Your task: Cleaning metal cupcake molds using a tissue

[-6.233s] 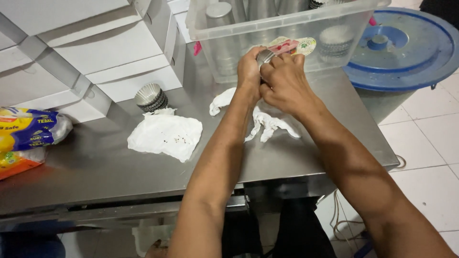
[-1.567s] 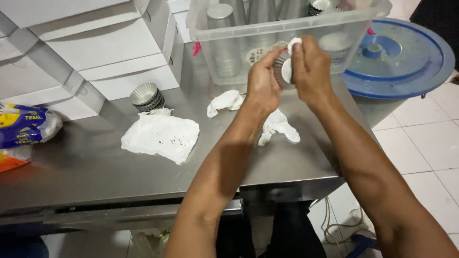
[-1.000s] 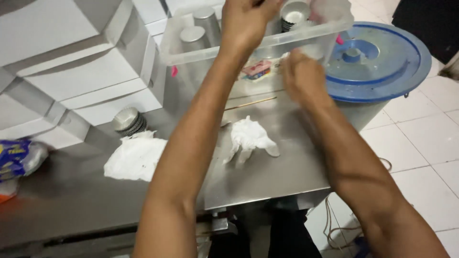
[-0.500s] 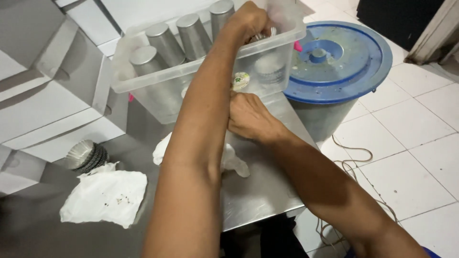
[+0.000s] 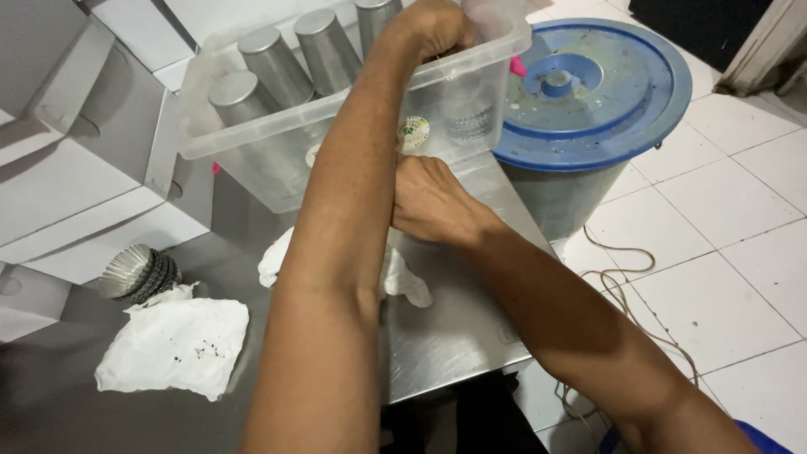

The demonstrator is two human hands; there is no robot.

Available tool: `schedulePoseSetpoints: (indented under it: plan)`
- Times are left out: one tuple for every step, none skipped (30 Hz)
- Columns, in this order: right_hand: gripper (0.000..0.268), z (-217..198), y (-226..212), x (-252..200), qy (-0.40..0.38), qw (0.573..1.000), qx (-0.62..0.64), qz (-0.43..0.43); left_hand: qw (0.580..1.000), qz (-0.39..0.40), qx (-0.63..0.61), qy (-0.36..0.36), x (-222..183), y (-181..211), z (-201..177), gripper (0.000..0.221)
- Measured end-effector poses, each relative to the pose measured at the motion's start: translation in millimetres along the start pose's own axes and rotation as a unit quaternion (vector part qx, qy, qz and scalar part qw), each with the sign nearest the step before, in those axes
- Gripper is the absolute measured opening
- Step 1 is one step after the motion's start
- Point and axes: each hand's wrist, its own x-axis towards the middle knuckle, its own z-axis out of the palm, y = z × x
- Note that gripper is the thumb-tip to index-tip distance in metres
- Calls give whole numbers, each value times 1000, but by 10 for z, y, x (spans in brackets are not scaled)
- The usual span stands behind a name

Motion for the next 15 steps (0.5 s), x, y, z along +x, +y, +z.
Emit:
schedulePoseSetpoints:
  plan:
    - [15,-11,-2,-1,-4,1000,-1,1,994,37,93,-45,-11,18,-30,11]
    - [16,-25,-2,-1,-8,1000,-2,1,976,73,185,-90,-21,37,-60,27]
    - [16,-48,-19,5,-8,1000,-2,2,976,74,185,-90,-69,67,-76,27]
    - [15,-72,-34,10,-18,1000,4,10,974,70,177,-123,-116,97,-90,37]
    - [14,-96,-46,12,-26,999,11,20,971,67,169,-157,-160,133,-102,48]
    - [14,-104,-44,14,-26,999,10,21,970,69,170,-158,-199,159,-119,48]
    - [13,-104,-48,12,-25,999,4,20,971,59,168,-160,-242,172,-131,47]
    - [14,-103,-51,9,-23,1000,-2,20,971,48,167,-163,-285,184,-142,48]
    - [14,-127,-61,8,-24,1000,-1,20,971,47,167,-164,-222,149,-116,48]
    - [12,-151,-72,7,-28,999,8,16,974,67,161,-146,-160,113,-90,35]
    - [12,-174,-84,5,-33,999,16,12,976,86,154,-128,-101,74,-63,22]
    - [12,-168,-66,-3,-34,999,18,12,976,84,154,-129,-59,23,-27,22]
    - [14,-162,-55,-10,-28,999,27,16,994,49,69,-64,-25,-32,3,25]
    - [16,-157,-50,-17,-21,999,36,20,1000,14,-16,2,4,-89,31,36]
    - [16,-153,-1,7,-23,999,39,17,1000,10,-15,4,-57,-141,-69,36]
